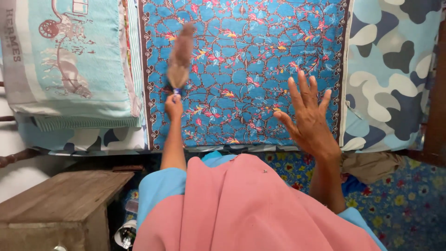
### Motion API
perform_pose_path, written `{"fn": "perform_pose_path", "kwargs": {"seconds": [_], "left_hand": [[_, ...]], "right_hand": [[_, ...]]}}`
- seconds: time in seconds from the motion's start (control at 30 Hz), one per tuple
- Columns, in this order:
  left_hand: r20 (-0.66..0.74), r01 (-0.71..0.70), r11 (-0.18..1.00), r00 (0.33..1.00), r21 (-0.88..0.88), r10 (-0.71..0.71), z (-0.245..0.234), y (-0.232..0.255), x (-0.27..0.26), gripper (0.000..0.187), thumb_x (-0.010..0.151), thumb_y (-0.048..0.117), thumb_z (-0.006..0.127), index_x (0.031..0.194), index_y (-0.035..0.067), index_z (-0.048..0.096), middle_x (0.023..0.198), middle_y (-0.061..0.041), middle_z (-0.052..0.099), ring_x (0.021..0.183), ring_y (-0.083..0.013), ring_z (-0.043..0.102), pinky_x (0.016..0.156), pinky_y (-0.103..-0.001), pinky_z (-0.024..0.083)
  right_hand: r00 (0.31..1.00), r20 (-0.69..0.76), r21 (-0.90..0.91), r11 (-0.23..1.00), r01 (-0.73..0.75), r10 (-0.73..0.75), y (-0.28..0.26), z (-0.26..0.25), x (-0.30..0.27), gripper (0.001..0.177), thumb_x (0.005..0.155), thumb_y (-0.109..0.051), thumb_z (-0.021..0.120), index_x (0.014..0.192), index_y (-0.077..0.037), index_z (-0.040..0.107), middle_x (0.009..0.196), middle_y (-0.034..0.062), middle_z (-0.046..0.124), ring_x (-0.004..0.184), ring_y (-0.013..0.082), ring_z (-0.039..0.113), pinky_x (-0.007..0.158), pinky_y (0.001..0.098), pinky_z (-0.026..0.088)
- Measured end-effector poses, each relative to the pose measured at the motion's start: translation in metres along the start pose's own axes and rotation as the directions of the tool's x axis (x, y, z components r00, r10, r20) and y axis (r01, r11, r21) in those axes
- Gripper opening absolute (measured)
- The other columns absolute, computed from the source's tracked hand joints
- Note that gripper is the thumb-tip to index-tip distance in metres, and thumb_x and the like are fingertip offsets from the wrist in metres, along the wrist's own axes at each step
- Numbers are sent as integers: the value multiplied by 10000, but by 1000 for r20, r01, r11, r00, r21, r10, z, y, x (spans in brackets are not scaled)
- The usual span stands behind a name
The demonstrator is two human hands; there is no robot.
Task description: Dusting a bed, pillows, and surrounding area using a feather duster.
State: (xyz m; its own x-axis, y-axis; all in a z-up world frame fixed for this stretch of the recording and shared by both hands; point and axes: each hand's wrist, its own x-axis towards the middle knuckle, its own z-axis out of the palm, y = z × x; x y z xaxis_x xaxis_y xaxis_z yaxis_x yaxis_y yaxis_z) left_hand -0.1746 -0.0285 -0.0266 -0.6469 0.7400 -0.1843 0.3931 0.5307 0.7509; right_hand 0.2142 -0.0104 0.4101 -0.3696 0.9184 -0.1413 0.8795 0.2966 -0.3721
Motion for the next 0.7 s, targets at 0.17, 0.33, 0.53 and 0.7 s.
{"fn": "perform_pose_path", "kwargs": {"seconds": [0.17,0.33,0.53,0.7], "left_hand": [[-192,136,984,969,-113,-156,-4,27,-15,288,957,311,647,1071,51,696,957,-173,766,844,-332,738,736,-465,557],[88,-112,989,989,-93,121,30,41,-139,327,948,327,677,1132,56,677,997,-217,748,912,-387,728,786,-472,566],[523,-248,968,819,-47,235,1,-21,-236,386,901,389,756,1156,99,749,947,-228,747,877,-380,730,764,-460,564],[51,346,929,938,-136,-342,-66,-61,-234,280,1016,295,654,1050,20,697,811,-211,719,755,-319,683,701,-431,533]], "right_hand": [[997,-53,-16,998,55,-56,3,-4,-22,833,1026,-572,503,1658,-97,237,1746,142,105,1613,397,55,1201,746,14],[995,-40,-2,995,96,-96,15,15,-63,824,1031,-564,501,1658,-99,238,1743,158,112,1604,408,65,1193,746,25],[996,34,30,996,80,-81,55,72,-135,783,1032,-551,494,1635,-105,268,1723,164,144,1592,433,89,1188,729,70],[953,304,79,996,-42,17,105,166,-200,825,975,-595,515,1609,-135,258,1698,145,184,1565,393,119,1197,661,104]]}}
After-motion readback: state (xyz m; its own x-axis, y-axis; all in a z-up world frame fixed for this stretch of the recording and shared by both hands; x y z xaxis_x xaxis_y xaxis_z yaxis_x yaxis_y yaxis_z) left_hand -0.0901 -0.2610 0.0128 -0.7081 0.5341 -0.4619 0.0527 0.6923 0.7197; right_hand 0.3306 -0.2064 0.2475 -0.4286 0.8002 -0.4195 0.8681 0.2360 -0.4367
